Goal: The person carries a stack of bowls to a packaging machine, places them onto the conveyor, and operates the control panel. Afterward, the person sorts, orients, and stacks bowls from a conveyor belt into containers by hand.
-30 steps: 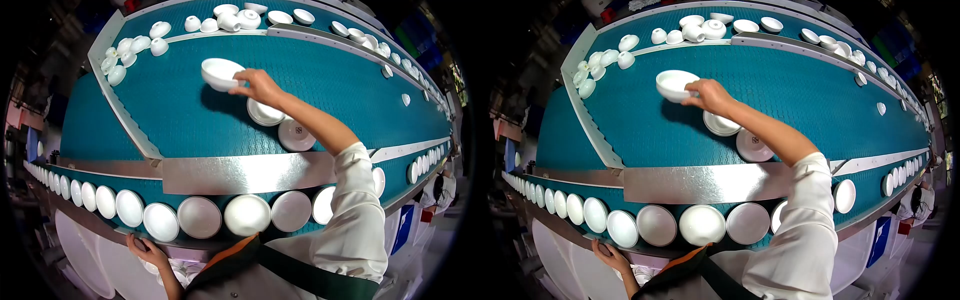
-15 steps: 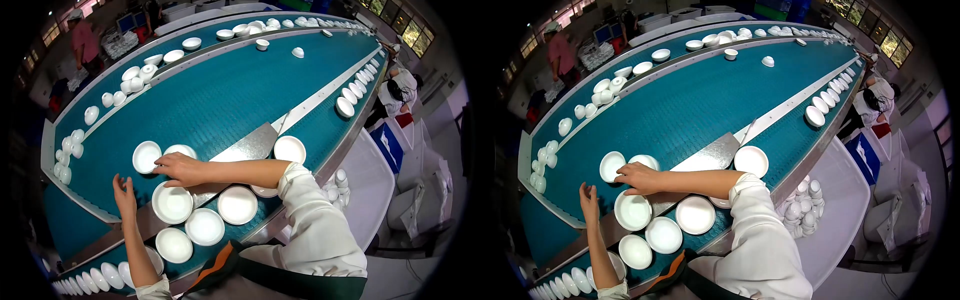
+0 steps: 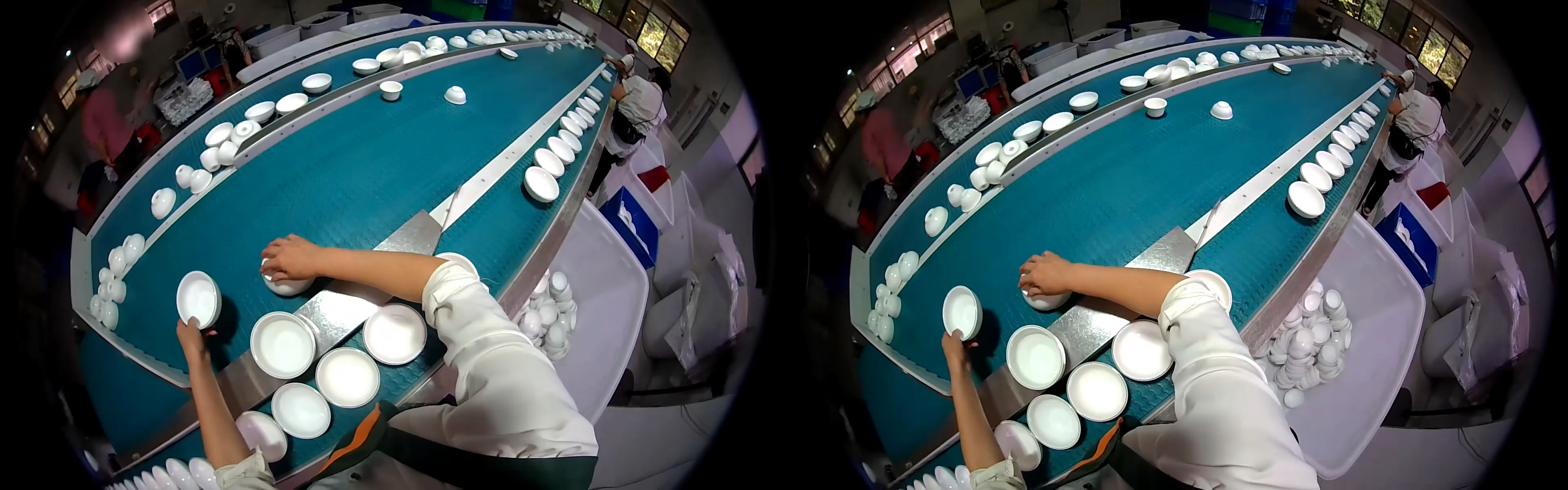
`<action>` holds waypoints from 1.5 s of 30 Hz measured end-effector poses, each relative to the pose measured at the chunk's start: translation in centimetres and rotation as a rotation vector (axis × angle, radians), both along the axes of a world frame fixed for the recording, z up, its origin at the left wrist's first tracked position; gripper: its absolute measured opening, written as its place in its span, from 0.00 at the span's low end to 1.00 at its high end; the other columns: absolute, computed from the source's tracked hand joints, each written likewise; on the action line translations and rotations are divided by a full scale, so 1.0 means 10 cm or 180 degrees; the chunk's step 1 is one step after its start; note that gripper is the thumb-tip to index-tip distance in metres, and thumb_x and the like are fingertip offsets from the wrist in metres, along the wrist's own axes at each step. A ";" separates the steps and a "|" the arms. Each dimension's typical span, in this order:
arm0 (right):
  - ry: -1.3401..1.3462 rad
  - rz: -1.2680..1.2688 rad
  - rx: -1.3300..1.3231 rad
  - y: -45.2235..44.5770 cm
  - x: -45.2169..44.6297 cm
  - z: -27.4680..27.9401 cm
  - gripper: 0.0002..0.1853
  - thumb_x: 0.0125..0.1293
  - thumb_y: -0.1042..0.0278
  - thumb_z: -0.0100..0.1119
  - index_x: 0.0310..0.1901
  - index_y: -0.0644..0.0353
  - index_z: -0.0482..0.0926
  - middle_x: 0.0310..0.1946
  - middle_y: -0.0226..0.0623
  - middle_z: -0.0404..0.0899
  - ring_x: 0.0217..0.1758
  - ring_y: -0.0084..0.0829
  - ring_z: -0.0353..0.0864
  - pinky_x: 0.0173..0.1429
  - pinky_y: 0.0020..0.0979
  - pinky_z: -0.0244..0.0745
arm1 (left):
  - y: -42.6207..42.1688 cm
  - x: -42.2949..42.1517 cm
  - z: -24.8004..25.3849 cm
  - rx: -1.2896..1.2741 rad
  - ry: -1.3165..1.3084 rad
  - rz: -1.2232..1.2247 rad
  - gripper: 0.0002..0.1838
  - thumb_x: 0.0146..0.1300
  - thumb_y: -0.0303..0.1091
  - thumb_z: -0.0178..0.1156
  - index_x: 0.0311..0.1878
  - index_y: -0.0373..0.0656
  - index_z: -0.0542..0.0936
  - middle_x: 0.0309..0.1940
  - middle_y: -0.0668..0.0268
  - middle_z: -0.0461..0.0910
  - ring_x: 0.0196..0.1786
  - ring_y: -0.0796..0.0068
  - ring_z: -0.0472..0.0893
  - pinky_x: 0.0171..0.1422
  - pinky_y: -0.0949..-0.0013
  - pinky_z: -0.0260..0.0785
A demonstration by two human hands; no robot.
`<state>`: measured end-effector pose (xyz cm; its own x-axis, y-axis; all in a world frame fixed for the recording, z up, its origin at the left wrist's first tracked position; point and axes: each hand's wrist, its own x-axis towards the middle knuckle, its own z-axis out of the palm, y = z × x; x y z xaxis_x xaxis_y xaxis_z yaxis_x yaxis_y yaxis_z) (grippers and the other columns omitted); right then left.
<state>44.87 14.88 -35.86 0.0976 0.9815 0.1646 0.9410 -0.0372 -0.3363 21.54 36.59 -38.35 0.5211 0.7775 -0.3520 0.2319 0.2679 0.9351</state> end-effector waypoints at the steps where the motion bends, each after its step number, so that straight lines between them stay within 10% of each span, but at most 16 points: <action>1: -0.0025 -0.0102 0.0075 -0.08 0.11 0.00 0.15 0.55 0.51 0.53 0.43 0.43 0.76 0.49 0.31 0.71 0.55 0.36 0.67 0.49 0.41 0.65 | -0.03 -0.11 0.17 0.0079 -0.0063 0.0001 0.17 0.55 0.30 0.45 0.47 0.30 0.66 0.30 0.55 0.75 0.22 0.69 0.76 0.18 0.73 0.69; 6: -0.0683 -0.0653 -0.0323 -0.49 0.26 0.20 0.46 0.30 0.52 0.74 0.56 0.48 0.64 0.57 0.41 0.61 0.62 0.44 0.57 0.50 0.46 0.65 | -0.45 -0.50 0.83 0.0482 -0.0405 -0.0049 0.16 0.61 0.36 0.47 0.48 0.35 0.68 0.30 0.62 0.75 0.23 0.77 0.75 0.18 0.76 0.64; 8: -0.0544 -0.0806 -0.0191 -0.55 0.34 0.13 0.47 0.29 0.55 0.74 0.57 0.50 0.63 0.58 0.45 0.60 0.61 0.48 0.59 0.52 0.48 0.65 | -0.58 -0.62 0.79 0.0366 -0.0542 -0.0034 0.14 0.63 0.33 0.48 0.47 0.34 0.70 0.36 0.64 0.75 0.36 0.79 0.74 0.40 0.76 0.67; 17: 0.3808 -0.2685 0.1214 -1.79 0.34 1.00 0.34 0.61 0.36 0.39 0.59 0.56 0.61 0.57 0.42 0.64 0.54 0.30 0.70 0.54 0.39 0.67 | -1.21 -1.25 0.94 0.0190 -0.0429 0.0576 0.15 0.64 0.33 0.48 0.48 0.32 0.70 0.39 0.62 0.75 0.40 0.79 0.73 0.46 0.76 0.65; 26: 0.4273 -0.3526 0.0863 -3.07 -0.58 1.13 0.34 0.64 0.43 0.39 0.62 0.62 0.52 0.54 0.47 0.65 0.50 0.39 0.74 0.40 0.42 0.79 | -1.71 -1.45 0.81 -0.0214 -0.0709 0.0553 0.14 0.62 0.33 0.51 0.47 0.32 0.70 0.37 0.63 0.76 0.38 0.79 0.74 0.44 0.77 0.65; 31: 0.3138 -0.4028 -0.0095 -3.13 -0.88 0.74 0.26 0.65 0.48 0.40 0.43 0.68 0.74 0.26 0.46 0.78 0.26 0.40 0.79 0.28 0.37 0.77 | -2.01 -1.28 1.00 -0.0137 -0.0465 -0.0010 0.13 0.63 0.33 0.50 0.46 0.33 0.70 0.36 0.62 0.76 0.37 0.80 0.74 0.43 0.77 0.65; 32: 0.1162 -0.3663 -0.0261 -3.02 -0.93 0.69 0.25 0.66 0.50 0.42 0.35 0.69 0.75 0.20 0.50 0.76 0.22 0.42 0.78 0.26 0.37 0.73 | -2.07 -1.22 0.99 -0.0117 -0.0476 -0.0175 0.14 0.63 0.33 0.50 0.46 0.33 0.70 0.36 0.62 0.76 0.38 0.79 0.74 0.43 0.77 0.66; 36: -0.0323 -0.3486 -0.0661 -2.95 -1.11 0.73 0.19 0.64 0.53 0.46 0.36 0.63 0.75 0.20 0.48 0.76 0.24 0.45 0.77 0.30 0.38 0.71 | -2.43 -0.96 1.01 -0.0145 -0.0557 -0.0838 0.15 0.63 0.34 0.51 0.46 0.32 0.69 0.38 0.62 0.75 0.39 0.80 0.73 0.44 0.77 0.65; 39: 0.0637 -0.3122 0.0479 -2.82 -1.30 0.95 0.13 0.63 0.58 0.50 0.39 0.59 0.75 0.24 0.43 0.78 0.24 0.36 0.79 0.29 0.33 0.72 | -2.67 -0.75 0.98 -0.0187 -0.0848 -0.1262 0.14 0.63 0.32 0.50 0.47 0.32 0.68 0.37 0.61 0.75 0.39 0.80 0.73 0.43 0.79 0.66; 43: 0.3881 -0.2455 -0.0236 -2.60 -1.80 1.09 0.18 0.64 0.60 0.50 0.49 0.65 0.70 0.34 0.38 0.76 0.32 0.25 0.77 0.32 0.23 0.72 | -2.98 -0.57 1.08 -0.0576 -0.1012 -0.1993 0.17 0.64 0.31 0.48 0.53 0.31 0.62 0.43 0.55 0.74 0.44 0.77 0.75 0.44 0.78 0.68; 45: 0.3614 -0.2838 0.0315 -2.74 -1.77 0.85 0.22 0.62 0.61 0.51 0.51 0.70 0.67 0.35 0.38 0.76 0.35 0.20 0.74 0.34 0.23 0.73 | -3.08 -0.58 1.07 -0.0718 -0.1085 -0.2662 0.22 0.65 0.32 0.48 0.59 0.32 0.58 0.41 0.58 0.73 0.43 0.77 0.74 0.48 0.77 0.66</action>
<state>27.20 -12.51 -27.36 0.7807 0.5150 -0.3539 -0.1539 -0.3904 -0.9077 15.78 5.79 -27.62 0.9842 0.0342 -0.1739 0.1539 0.3213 0.9344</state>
